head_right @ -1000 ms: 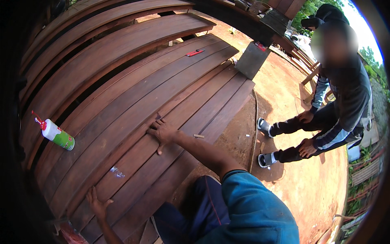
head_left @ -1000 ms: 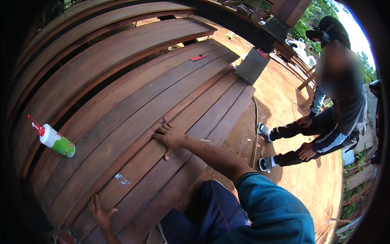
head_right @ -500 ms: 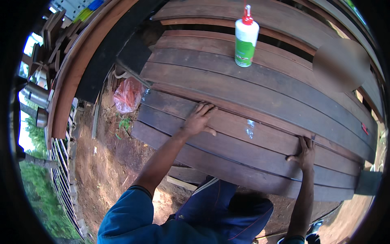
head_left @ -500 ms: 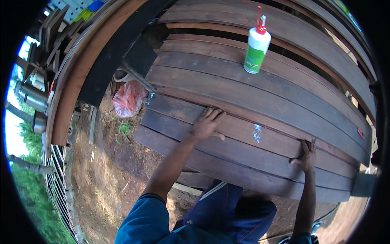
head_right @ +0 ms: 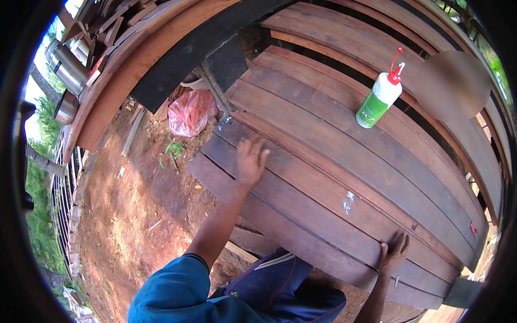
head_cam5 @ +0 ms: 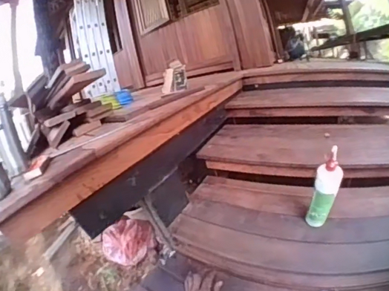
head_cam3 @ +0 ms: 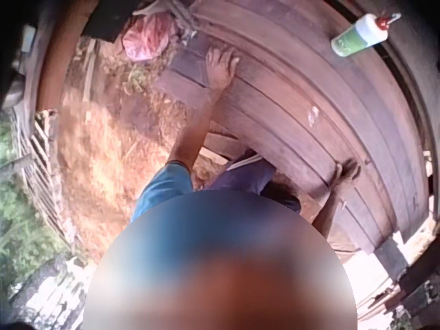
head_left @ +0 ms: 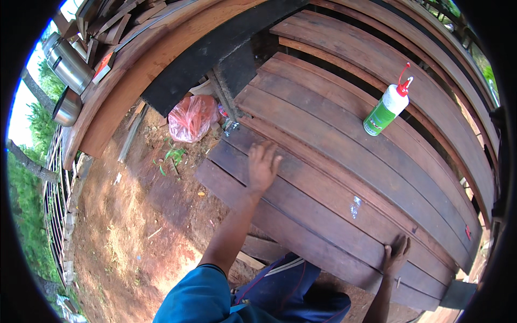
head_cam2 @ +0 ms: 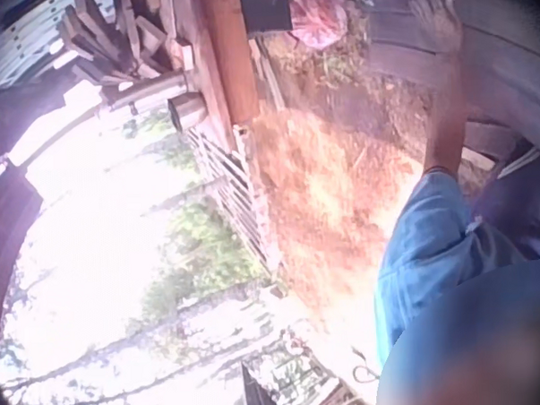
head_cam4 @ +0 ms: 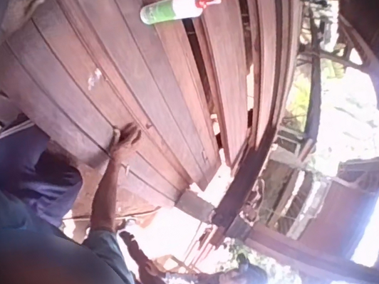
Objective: The person aligns and secures wooden planks on a curved frame using a pneumatic nail gun and wood glue. They repeatedly position planks, apply glue, and drive nails while a coworker assists by holding the planks in place.
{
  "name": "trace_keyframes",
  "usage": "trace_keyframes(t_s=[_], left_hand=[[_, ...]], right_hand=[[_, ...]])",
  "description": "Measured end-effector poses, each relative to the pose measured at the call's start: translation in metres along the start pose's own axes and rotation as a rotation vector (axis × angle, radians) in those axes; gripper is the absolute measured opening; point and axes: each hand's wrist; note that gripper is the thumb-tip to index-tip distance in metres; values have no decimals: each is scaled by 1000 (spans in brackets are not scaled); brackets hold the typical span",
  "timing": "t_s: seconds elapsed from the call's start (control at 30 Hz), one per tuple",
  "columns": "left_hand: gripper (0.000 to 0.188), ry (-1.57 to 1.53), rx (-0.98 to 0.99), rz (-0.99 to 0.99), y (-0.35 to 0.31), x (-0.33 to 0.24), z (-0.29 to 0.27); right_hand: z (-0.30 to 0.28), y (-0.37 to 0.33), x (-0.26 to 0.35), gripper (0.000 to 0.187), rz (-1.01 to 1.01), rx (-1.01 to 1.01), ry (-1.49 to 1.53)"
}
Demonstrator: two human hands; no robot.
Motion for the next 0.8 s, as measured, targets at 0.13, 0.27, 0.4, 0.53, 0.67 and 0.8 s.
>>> trace_keyframes(t_s=[0.13, 0.27, 0.4, 0.53, 0.67, 0.8], left_hand=[[36, 150, -175, -407, 32, 138, -29], [37, -96, 87, -943, 32, 225, -5], [36, -82, 67, -833, 22, 242, 12], [34, 10, 113, -808, 23, 230, 4], [37, -2, 152, -810, 23, 227, 2], [54, -304, 11, -914, 27, 235, -1]], right_hand=[[12, -9, 21, 74, -21, 41, 17], [15, -7, 29, 72, 67, 81, -93], [15, -5, 31, 70, 99, 133, -170], [14, -5, 32, 68, 114, 140, -220], [13, -4, 33, 67, 135, 154, -217], [14, -5, 33, 67, 140, 151, -212]])
Point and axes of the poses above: each hand's wrist, its own y-axis towards the middle knuckle, its own z-axis out of the palm, x = y × z, and after that the axes turned 6 degrees about -x, right-handed
